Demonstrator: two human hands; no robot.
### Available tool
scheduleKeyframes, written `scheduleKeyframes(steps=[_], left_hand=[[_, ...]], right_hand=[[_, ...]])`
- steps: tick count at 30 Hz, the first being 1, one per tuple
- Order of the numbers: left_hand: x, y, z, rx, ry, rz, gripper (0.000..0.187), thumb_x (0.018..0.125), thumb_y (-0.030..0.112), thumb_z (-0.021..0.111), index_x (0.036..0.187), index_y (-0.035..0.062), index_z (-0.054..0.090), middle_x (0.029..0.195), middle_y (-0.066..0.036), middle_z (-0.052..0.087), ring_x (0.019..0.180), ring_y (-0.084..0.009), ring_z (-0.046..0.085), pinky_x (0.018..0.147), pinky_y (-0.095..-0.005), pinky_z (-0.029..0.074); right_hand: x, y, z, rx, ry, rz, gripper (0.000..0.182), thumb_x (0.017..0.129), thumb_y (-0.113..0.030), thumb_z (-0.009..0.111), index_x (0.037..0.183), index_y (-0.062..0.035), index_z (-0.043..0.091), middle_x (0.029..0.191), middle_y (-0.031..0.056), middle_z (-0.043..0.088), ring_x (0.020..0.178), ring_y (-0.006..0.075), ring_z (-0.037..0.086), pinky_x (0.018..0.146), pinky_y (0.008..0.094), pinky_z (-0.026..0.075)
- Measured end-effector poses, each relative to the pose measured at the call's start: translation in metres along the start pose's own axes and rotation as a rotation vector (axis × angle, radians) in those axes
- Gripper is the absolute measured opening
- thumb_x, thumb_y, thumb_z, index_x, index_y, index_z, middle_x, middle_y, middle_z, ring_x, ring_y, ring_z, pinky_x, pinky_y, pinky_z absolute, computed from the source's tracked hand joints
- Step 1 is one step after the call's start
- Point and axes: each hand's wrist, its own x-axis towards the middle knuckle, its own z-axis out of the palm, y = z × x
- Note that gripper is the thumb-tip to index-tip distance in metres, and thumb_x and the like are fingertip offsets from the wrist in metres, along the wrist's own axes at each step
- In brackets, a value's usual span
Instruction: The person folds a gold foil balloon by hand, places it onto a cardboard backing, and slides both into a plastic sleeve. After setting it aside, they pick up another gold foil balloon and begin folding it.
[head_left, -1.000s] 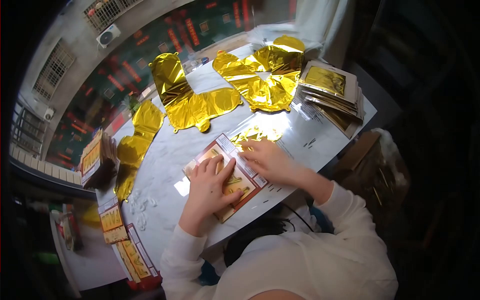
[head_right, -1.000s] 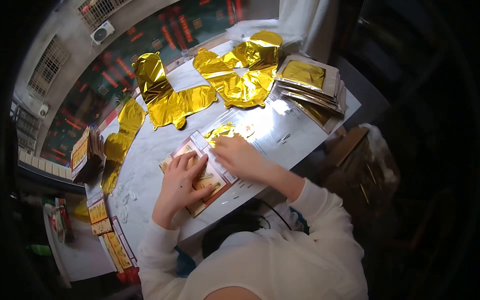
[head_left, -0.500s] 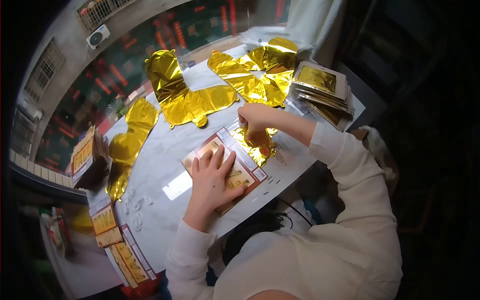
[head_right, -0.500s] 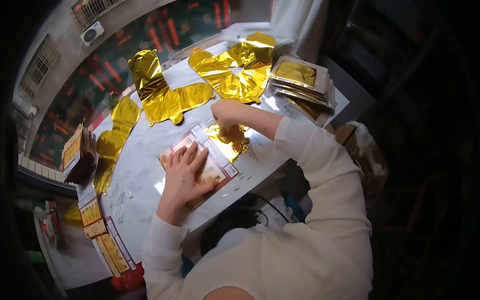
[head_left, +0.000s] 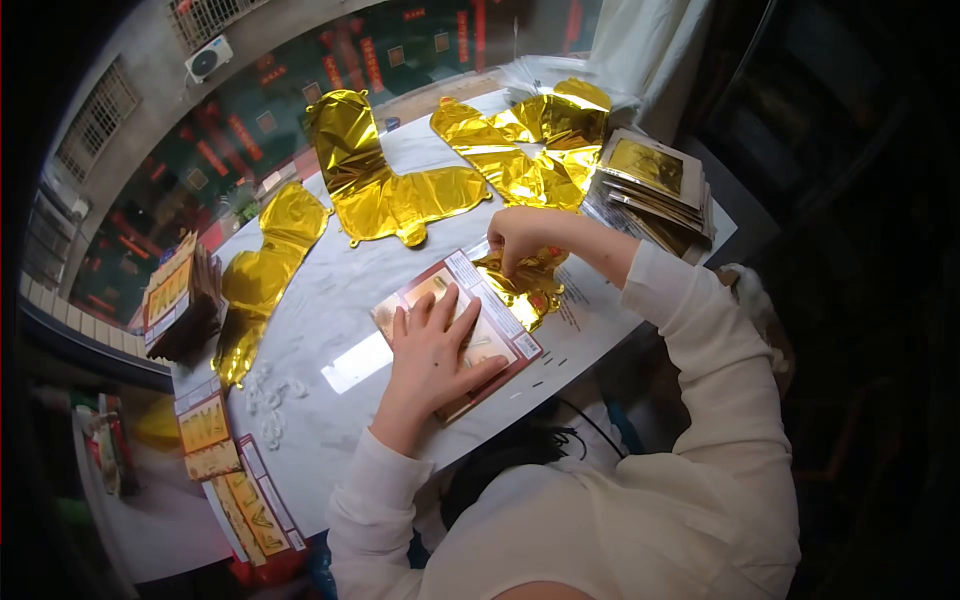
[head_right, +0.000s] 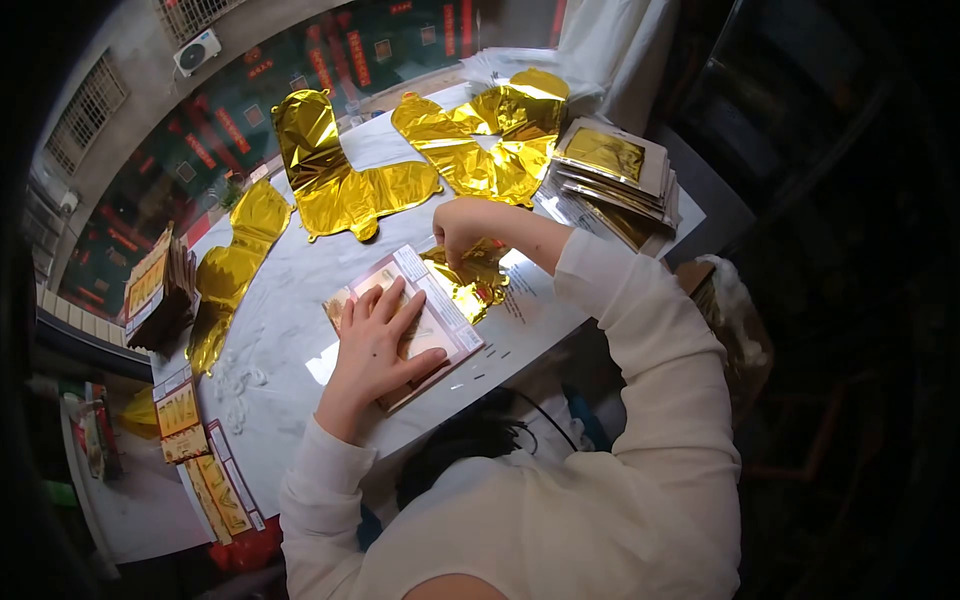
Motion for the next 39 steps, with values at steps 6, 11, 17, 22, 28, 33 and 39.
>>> scheduleKeyframes(steps=[6, 11, 17, 22, 28, 33, 39], left_hand=[[0.001, 0.001, -0.001, 0.010, 0.008, 0.008, 0.091, 0.078, 0.070, 0.074, 0.152, 0.0184, 0.059, 0.161, -0.017, 0.047, 0.145, -0.0458, 0.042, 0.121, -0.0655, 0.025], [0.001, 0.001, 0.000, 0.014, 0.028, 0.015, 0.092, 0.076, 0.069, 0.076, 0.151, 0.0185, 0.060, 0.160, -0.016, 0.049, 0.144, -0.0455, 0.043, 0.121, -0.0658, 0.027], [0.001, -0.001, -0.002, 0.010, 0.024, 0.010, 0.093, 0.074, 0.069, 0.077, 0.150, 0.0183, 0.061, 0.158, -0.016, 0.051, 0.143, -0.0444, 0.045, 0.120, -0.0653, 0.028], [0.001, -0.001, -0.004, 0.007, 0.028, 0.010, 0.092, 0.074, 0.069, 0.078, 0.149, 0.0185, 0.061, 0.158, -0.016, 0.052, 0.143, -0.0443, 0.045, 0.121, -0.0643, 0.028], [0.001, 0.000, -0.004, 0.024, 0.030, 0.012, 0.093, 0.073, 0.068, 0.079, 0.149, 0.0174, 0.061, 0.157, -0.016, 0.052, 0.142, -0.0440, 0.046, 0.121, -0.0635, 0.028], [0.001, -0.006, 0.007, 0.008, 0.072, 0.009, 0.108, 0.070, 0.070, 0.080, 0.153, 0.0073, 0.052, 0.156, -0.016, 0.052, 0.141, -0.0422, 0.046, 0.119, -0.0674, 0.028], [0.001, -0.010, 0.013, -0.217, 0.147, -0.027, 0.137, 0.061, 0.064, 0.090, 0.167, 0.0076, 0.023, 0.156, -0.021, 0.046, 0.141, -0.0434, 0.046, 0.117, -0.0684, 0.028]], right_hand=[[-0.006, -0.022, -0.011, 0.111, -0.031, 0.118, 0.047, 0.065, -0.028, 0.094, 0.101, -0.0039, 0.074, 0.097, 0.0122, 0.077, 0.086, 0.0252, 0.073, 0.074, 0.0382, 0.059], [0.018, -0.016, -0.003, 0.073, -0.032, 0.137, 0.052, 0.063, -0.027, 0.099, 0.098, 0.0009, 0.073, 0.095, 0.0142, 0.077, 0.083, 0.0229, 0.074, 0.068, 0.0356, 0.060], [0.012, -0.030, -0.019, -0.063, -0.115, 0.072, 0.034, 0.067, -0.021, 0.095, 0.087, -0.0002, 0.077, 0.080, 0.0099, 0.076, 0.068, 0.0220, 0.072, 0.062, 0.0355, 0.059], [0.016, -0.024, -0.017, 0.005, -0.178, 0.191, 0.027, 0.074, -0.016, 0.090, 0.088, 0.0024, 0.076, 0.080, 0.0089, 0.075, 0.066, 0.0201, 0.070, 0.054, 0.0365, 0.057], [0.004, -0.036, -0.036, 0.019, -0.256, 0.128, 0.027, 0.083, -0.027, 0.083, 0.085, -0.0011, 0.076, 0.077, 0.0048, 0.071, 0.064, 0.0174, 0.066, 0.055, 0.0340, 0.053], [0.019, -0.048, -0.011, 0.400, -0.324, 0.027, 0.026, 0.086, -0.029, 0.078, 0.084, -0.0036, 0.077, 0.077, 0.0022, 0.070, 0.069, 0.0153, 0.065, 0.059, 0.0329, 0.050], [0.029, -0.054, 0.012, 0.720, -0.276, 0.261, 0.027, 0.094, -0.023, 0.064, 0.098, 0.0011, 0.073, 0.081, 0.0113, 0.074, 0.069, 0.0207, 0.075, 0.059, 0.0310, 0.062]])
